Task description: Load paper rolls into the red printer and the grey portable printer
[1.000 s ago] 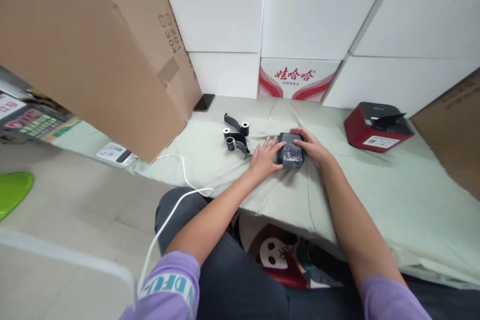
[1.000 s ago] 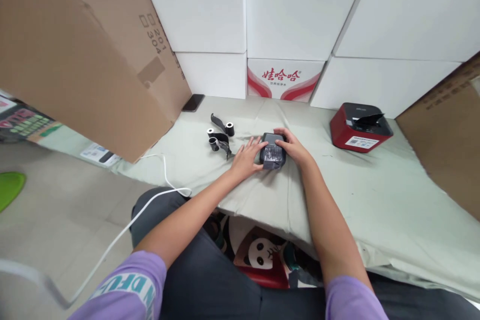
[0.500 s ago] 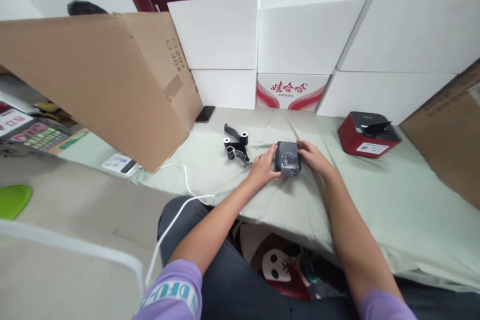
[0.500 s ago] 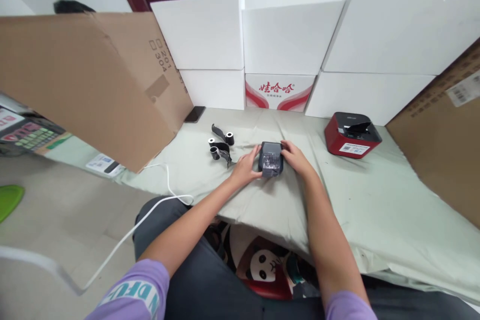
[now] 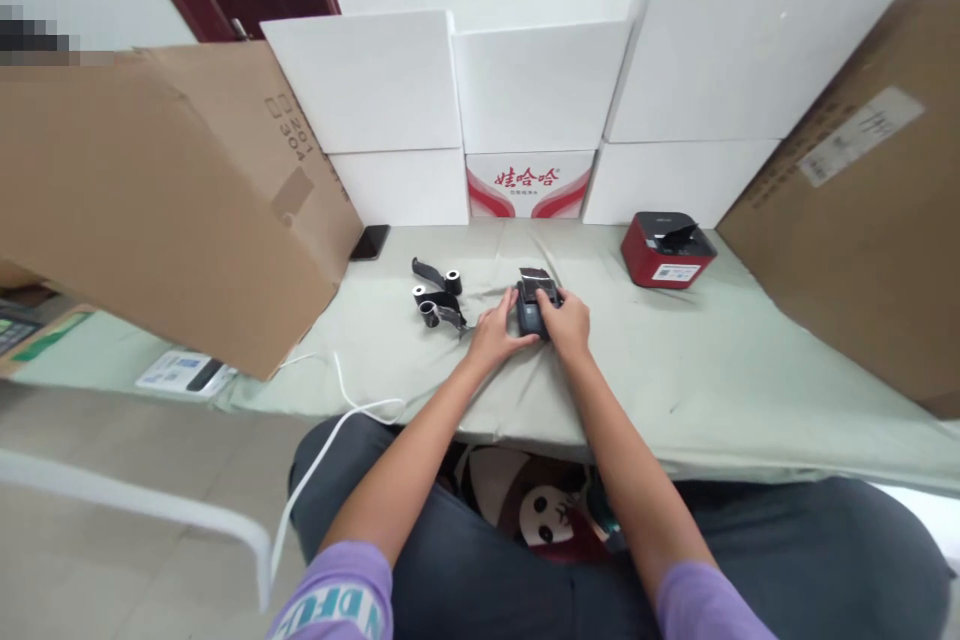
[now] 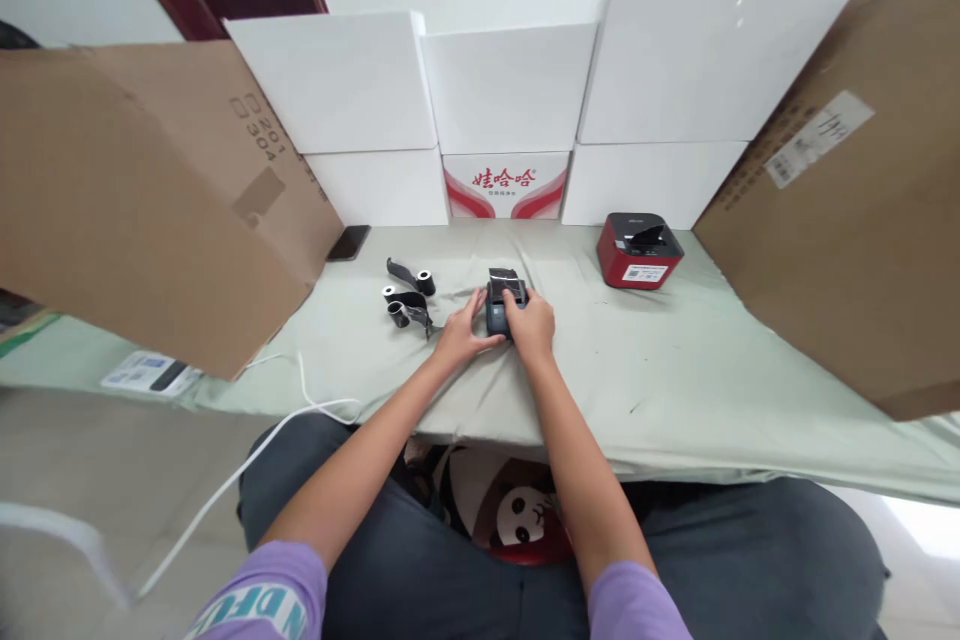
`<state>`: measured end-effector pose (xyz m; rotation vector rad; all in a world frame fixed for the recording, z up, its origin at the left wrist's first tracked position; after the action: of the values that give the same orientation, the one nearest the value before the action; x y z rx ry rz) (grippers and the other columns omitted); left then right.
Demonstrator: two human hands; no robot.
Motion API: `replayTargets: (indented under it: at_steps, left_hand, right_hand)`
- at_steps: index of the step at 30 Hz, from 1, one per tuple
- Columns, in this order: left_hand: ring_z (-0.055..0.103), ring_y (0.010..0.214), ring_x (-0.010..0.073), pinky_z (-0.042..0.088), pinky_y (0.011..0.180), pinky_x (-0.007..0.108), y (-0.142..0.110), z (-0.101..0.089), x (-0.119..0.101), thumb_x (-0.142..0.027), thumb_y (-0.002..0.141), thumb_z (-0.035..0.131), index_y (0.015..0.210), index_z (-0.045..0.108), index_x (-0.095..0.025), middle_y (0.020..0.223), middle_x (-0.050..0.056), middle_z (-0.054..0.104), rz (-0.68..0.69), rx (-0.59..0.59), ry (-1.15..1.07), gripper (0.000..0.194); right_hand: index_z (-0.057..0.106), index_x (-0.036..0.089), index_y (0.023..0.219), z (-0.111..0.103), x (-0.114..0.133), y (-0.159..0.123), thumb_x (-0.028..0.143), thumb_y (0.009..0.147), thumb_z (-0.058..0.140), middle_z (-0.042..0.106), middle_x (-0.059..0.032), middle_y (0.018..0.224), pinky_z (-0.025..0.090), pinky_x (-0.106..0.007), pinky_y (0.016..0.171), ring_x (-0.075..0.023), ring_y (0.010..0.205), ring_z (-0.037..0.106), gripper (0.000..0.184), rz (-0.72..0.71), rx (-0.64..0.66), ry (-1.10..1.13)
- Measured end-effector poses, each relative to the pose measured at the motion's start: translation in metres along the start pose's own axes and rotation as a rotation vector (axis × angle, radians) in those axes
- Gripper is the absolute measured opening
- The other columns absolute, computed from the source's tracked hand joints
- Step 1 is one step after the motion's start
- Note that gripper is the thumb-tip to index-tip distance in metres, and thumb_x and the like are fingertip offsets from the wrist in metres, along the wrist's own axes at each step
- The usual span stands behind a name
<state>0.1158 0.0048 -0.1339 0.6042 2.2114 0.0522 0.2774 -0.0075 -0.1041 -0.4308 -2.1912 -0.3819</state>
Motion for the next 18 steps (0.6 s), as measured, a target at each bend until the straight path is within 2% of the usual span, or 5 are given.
replayTargets:
  at_steps: [5, 7, 10, 13, 18]
  left_hand:
    - [0.045, 0.147, 0.0305, 0.034, 0.123, 0.045, 0.002, 0.001, 0.005, -0.033, 0.072, 0.084, 0.164, 0.016, -0.023, 0.163, 0.013, 0.040, 0.013, -0.005, -0.057, 0.115]
    - [0.044, 0.148, 0.0302, 0.034, 0.123, 0.045, 0.003, 0.001, 0.009, -0.030, 0.071, 0.083, 0.165, 0.014, -0.023, 0.163, 0.013, 0.039, 0.000, 0.001, -0.085, 0.117]
    - [0.040, 0.151, 0.0282, 0.032, 0.124, 0.043, 0.003, 0.001, 0.012, -0.032, 0.073, 0.082, 0.165, 0.011, -0.022, 0.162, 0.012, 0.041, 0.014, 0.008, -0.117, 0.117]
    - [0.041, 0.151, 0.0268, 0.031, 0.125, 0.044, 0.002, 0.002, 0.012, -0.034, 0.078, 0.079, 0.165, 0.010, -0.021, 0.159, 0.012, 0.046, 0.046, 0.023, -0.088, 0.112]
    - [0.043, 0.149, 0.0276, 0.032, 0.124, 0.047, 0.001, 0.005, 0.008, -0.032, 0.081, 0.074, 0.165, 0.010, -0.020, 0.156, 0.012, 0.051, 0.044, 0.035, -0.002, 0.105]
  right_hand:
    - [0.037, 0.002, 0.148, 0.014, 0.013, -0.014, 0.059, 0.063, 0.083, 0.052, -0.0361, 0.142, 0.040, -0.061, 0.109, -0.0520, 0.135, 0.047, 0.112, 0.021, 0.050, -0.189]
    - [0.033, 0.003, 0.149, 0.021, 0.016, -0.016, 0.046, 0.058, 0.087, 0.051, -0.0357, 0.142, 0.036, -0.063, 0.112, -0.0523, 0.137, 0.044, 0.115, 0.011, -0.001, -0.182]
    - [0.043, 0.015, 0.140, 0.018, 0.012, -0.013, 0.040, 0.057, 0.084, 0.061, -0.0254, 0.131, 0.039, -0.061, 0.109, -0.0470, 0.129, 0.051, 0.096, -0.029, -0.033, -0.082]
    - [0.050, 0.019, 0.125, -0.015, -0.008, -0.005, 0.046, 0.061, 0.081, 0.065, -0.0188, 0.120, 0.044, -0.057, 0.106, -0.0420, 0.121, 0.058, 0.076, -0.069, -0.053, -0.025]
    - [0.049, 0.021, 0.121, -0.117, -0.064, 0.010, 0.051, 0.056, 0.085, 0.065, -0.0169, 0.120, 0.048, -0.053, 0.104, -0.0393, 0.117, 0.060, 0.081, -0.078, -0.256, -0.059]
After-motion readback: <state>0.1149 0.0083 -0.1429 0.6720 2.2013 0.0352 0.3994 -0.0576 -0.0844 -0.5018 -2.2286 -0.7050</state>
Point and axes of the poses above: each hand's wrist, its own y-axis towards the middle knuckle, its own z-axis out of the palm, x = y × z, the point moved 1 cm from there along y, towards the middle knuckle
